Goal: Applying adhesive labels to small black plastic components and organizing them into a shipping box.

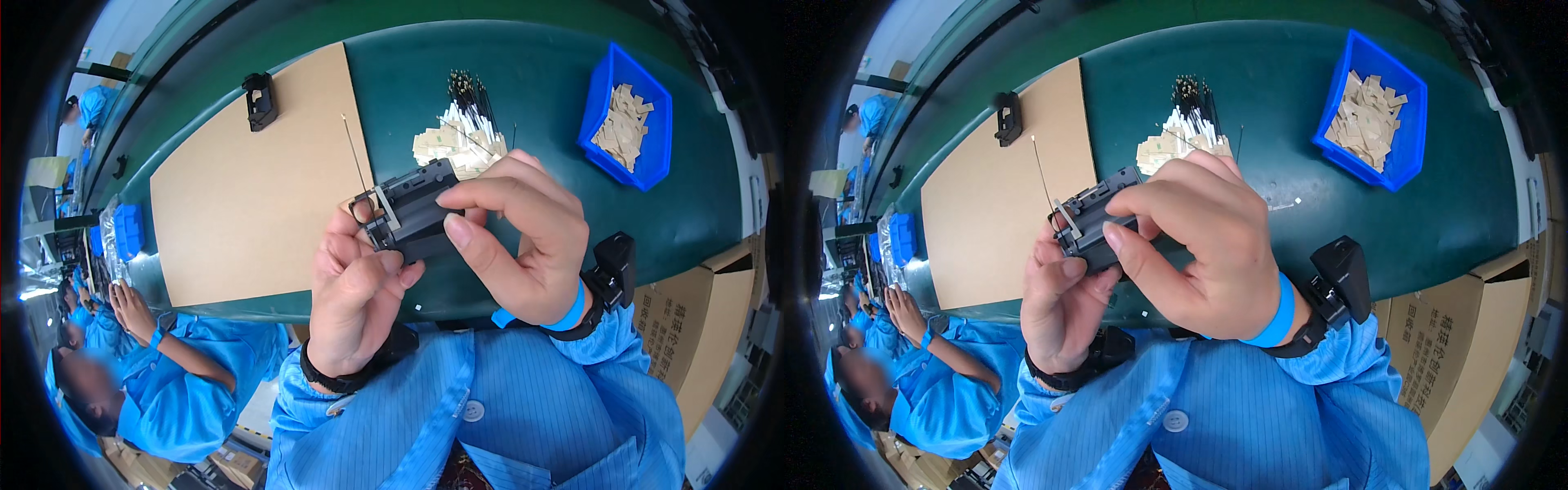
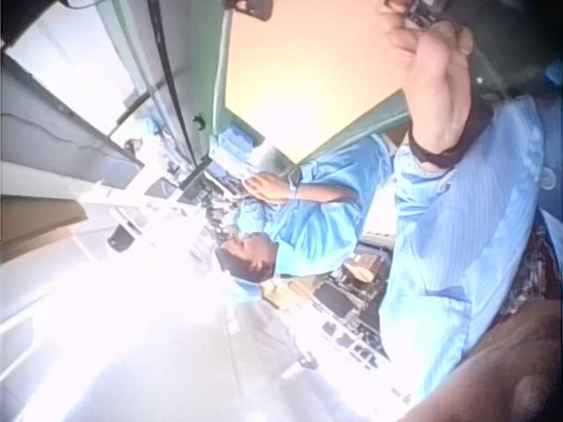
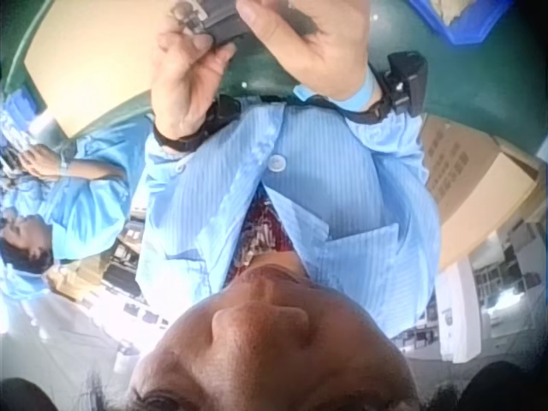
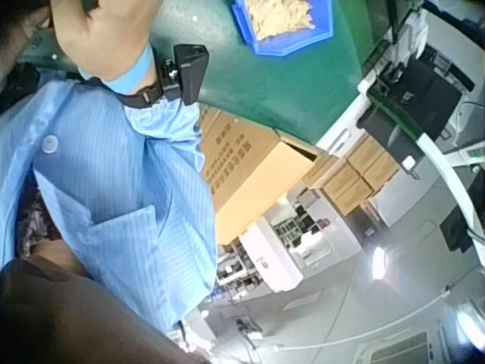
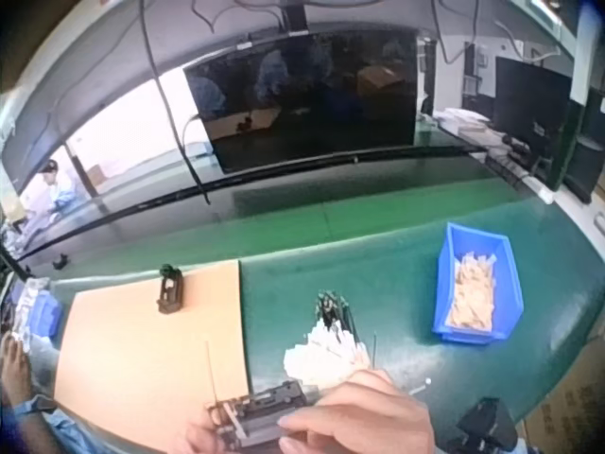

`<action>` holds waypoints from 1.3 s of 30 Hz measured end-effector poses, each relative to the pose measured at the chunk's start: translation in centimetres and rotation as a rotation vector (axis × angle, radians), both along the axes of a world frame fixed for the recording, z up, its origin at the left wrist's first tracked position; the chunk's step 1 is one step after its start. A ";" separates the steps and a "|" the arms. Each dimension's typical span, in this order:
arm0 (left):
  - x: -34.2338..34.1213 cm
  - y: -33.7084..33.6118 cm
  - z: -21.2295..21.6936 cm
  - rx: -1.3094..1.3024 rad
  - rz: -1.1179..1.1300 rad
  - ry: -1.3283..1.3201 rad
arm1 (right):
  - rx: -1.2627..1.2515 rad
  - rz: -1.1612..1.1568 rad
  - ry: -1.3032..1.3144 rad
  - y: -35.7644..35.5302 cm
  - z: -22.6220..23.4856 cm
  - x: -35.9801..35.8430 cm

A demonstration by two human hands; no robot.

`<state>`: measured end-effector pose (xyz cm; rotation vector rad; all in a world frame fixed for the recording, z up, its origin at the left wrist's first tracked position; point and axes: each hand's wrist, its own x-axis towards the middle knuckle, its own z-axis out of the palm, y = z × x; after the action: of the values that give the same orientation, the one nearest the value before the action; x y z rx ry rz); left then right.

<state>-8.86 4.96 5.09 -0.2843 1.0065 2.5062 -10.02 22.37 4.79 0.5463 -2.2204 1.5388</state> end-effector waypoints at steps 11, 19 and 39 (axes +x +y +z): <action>-0.1 -0.3 -0.3 0.049 -0.050 0.039 | -0.022 0.037 -0.135 0.5 -0.4 0.7; -0.2 -0.1 -0.2 0.004 -0.019 0.034 | -0.113 0.160 -0.156 0.1 -0.8 0.4; 0.2 1.2 -0.8 -0.152 0.118 0.117 | -0.165 0.159 -0.202 -0.8 -1.3 0.4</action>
<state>-8.68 6.17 4.32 -0.2518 1.2641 2.5807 -9.63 21.57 3.52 0.5498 -2.2114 1.9162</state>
